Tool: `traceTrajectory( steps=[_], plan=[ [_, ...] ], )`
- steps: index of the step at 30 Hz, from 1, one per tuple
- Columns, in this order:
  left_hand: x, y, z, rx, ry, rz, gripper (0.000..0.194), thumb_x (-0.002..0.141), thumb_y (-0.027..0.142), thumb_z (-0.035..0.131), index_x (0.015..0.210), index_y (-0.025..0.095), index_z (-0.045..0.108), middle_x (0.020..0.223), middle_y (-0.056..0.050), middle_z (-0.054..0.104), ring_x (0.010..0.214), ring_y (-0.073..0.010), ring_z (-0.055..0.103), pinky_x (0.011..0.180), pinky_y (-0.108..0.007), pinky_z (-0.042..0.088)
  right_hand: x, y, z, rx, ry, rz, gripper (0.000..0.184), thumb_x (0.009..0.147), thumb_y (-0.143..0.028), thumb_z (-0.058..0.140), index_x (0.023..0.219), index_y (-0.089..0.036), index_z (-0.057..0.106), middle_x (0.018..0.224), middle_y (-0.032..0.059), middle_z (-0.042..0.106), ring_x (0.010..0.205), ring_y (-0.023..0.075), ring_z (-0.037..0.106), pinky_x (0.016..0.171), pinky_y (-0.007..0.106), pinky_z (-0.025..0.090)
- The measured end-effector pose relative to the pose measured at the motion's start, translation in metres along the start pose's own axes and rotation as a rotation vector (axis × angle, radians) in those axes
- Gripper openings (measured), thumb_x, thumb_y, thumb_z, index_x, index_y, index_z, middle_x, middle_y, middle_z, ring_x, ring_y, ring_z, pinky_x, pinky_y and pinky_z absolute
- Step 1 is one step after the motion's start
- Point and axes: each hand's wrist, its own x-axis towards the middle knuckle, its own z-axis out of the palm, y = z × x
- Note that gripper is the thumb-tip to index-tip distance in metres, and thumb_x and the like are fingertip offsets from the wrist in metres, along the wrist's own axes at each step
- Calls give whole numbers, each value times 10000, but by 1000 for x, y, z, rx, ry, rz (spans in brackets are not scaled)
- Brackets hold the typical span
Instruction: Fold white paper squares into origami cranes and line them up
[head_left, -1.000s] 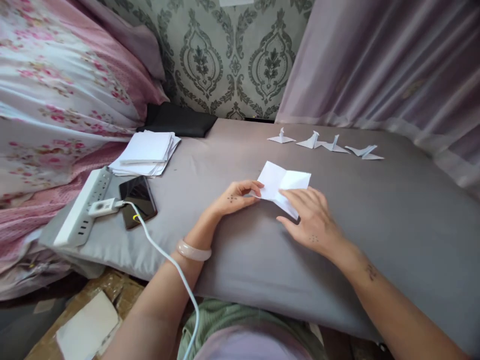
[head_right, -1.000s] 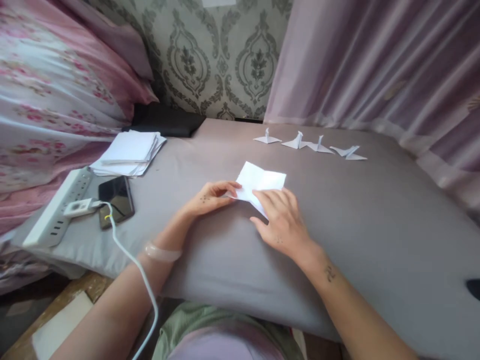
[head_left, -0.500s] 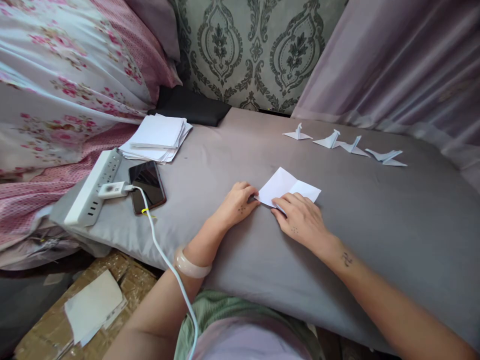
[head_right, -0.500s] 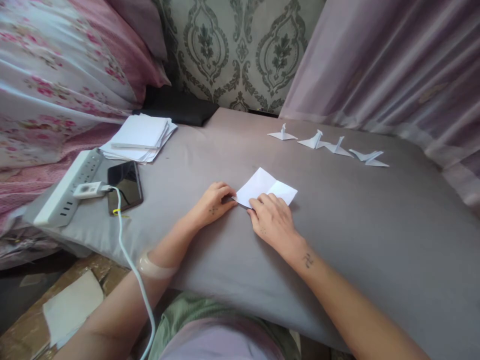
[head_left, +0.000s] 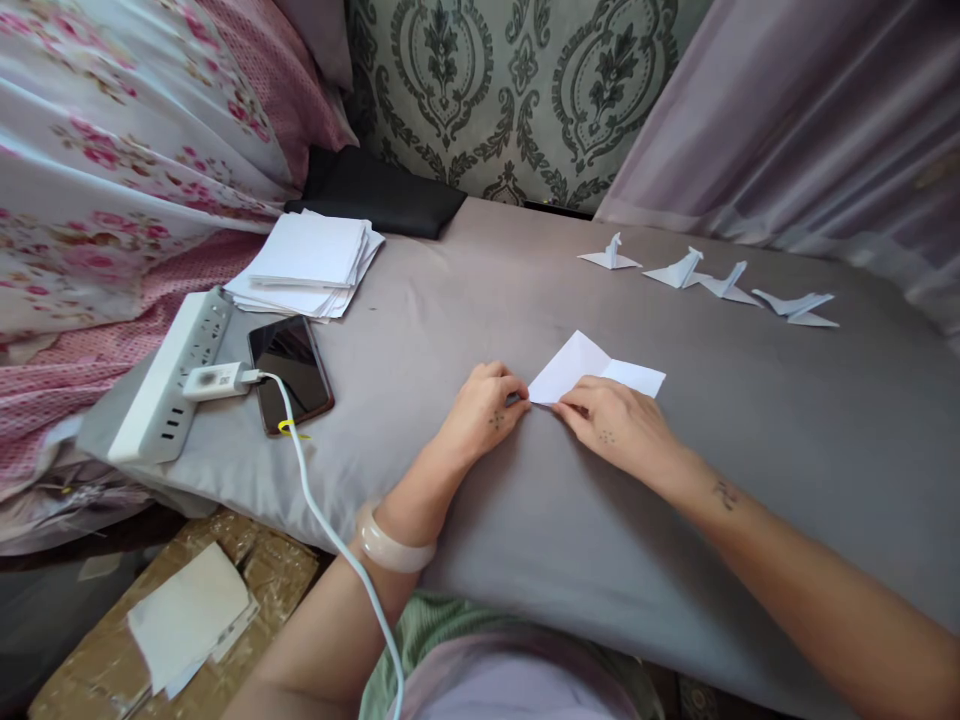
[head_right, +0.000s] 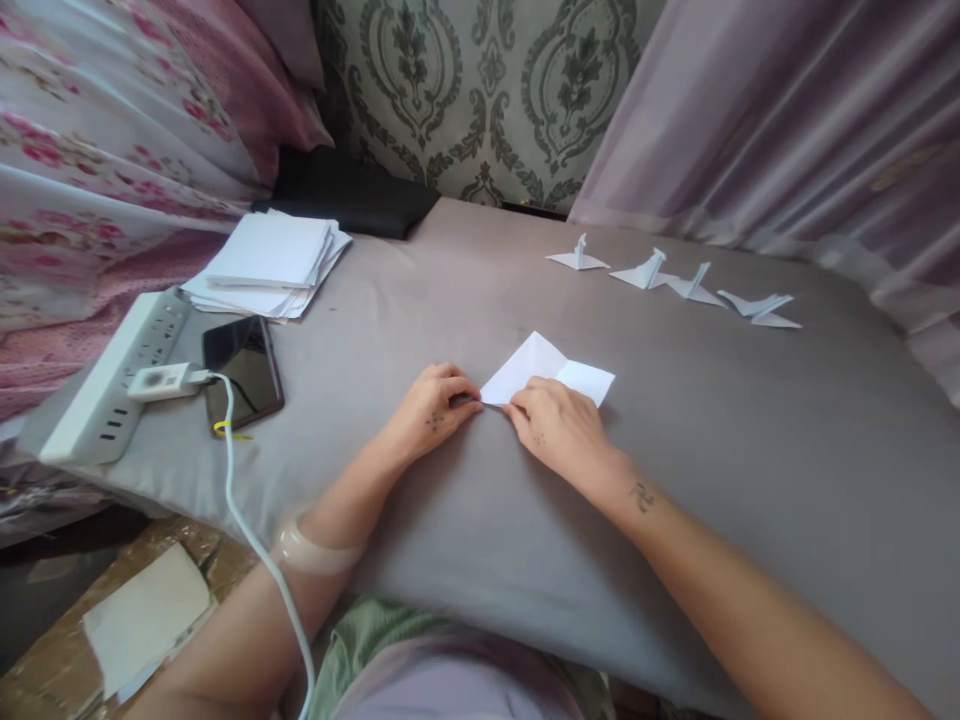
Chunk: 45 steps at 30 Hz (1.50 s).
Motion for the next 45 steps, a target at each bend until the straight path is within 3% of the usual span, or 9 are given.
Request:
traceTrajectory(
  steps=[4, 9, 21, 33, 36, 39, 42, 45],
  plan=[
    [2, 2, -2, -15, -12, -62, 88, 820, 243, 651, 855, 201, 721, 944, -72, 626, 962, -245, 553, 849, -376, 471, 8, 1, -9, 106, -85, 85, 270, 902, -347, 505, 780, -237, 720, 882, 32, 700, 790, 180, 614, 635, 290, 371],
    [4, 4, -2, -1, -37, -118, 97, 834, 234, 637, 854, 197, 725, 905, -80, 623, 945, -249, 553, 846, -390, 464, 19, 4, -15, 193, -166, 162, 278, 857, -391, 531, 696, -231, 690, 735, 10, 694, 688, 166, 600, 589, 278, 357],
    [6, 9, 0, 187, -89, -116, 200, 915, 242, 495, 911, 166, 680, 938, -86, 599, 906, -228, 515, 821, -345, 455, 35, 15, -15, 268, -289, 211, 240, 771, -431, 558, 714, -259, 716, 709, -24, 692, 654, 137, 587, 557, 250, 357],
    [11, 15, 5, 182, -56, -230, 160, 847, 234, 521, 768, 174, 646, 852, -72, 590, 867, -224, 507, 781, -335, 437, 45, 16, -18, 228, -371, 252, 232, 725, -431, 580, 695, -244, 715, 584, -16, 625, 590, 140, 561, 521, 253, 339],
    [10, 13, 8, 211, -34, -168, 134, 861, 219, 500, 826, 157, 613, 871, -80, 574, 845, -216, 490, 809, -352, 436, 48, 17, -18, 244, -399, 224, 237, 717, -426, 585, 670, -224, 701, 569, -14, 586, 574, 131, 527, 509, 252, 327],
    [6, 11, 9, 223, -26, 23, 179, 897, 129, 407, 939, 143, 581, 948, -88, 568, 859, -204, 474, 814, -338, 442, 51, 20, -17, 258, -435, 218, 209, 700, -401, 593, 668, -221, 693, 576, -22, 554, 560, 121, 493, 491, 252, 306],
    [3, 13, 7, 246, -123, 252, 279, 918, 59, 323, 973, 150, 581, 986, -83, 585, 891, -197, 484, 828, -318, 451, 55, 22, -16, 258, -462, 224, 166, 678, -357, 596, 632, -214, 666, 547, -37, 477, 513, 104, 416, 468, 259, 270],
    [0, 16, 5, 321, -199, 309, 302, 934, 62, 318, 1008, 157, 595, 985, -79, 610, 937, -201, 516, 812, -306, 466, 58, 23, -16, 262, -476, 235, 127, 654, -316, 600, 596, -210, 638, 539, -43, 429, 501, 98, 369, 466, 262, 253]
  ],
)
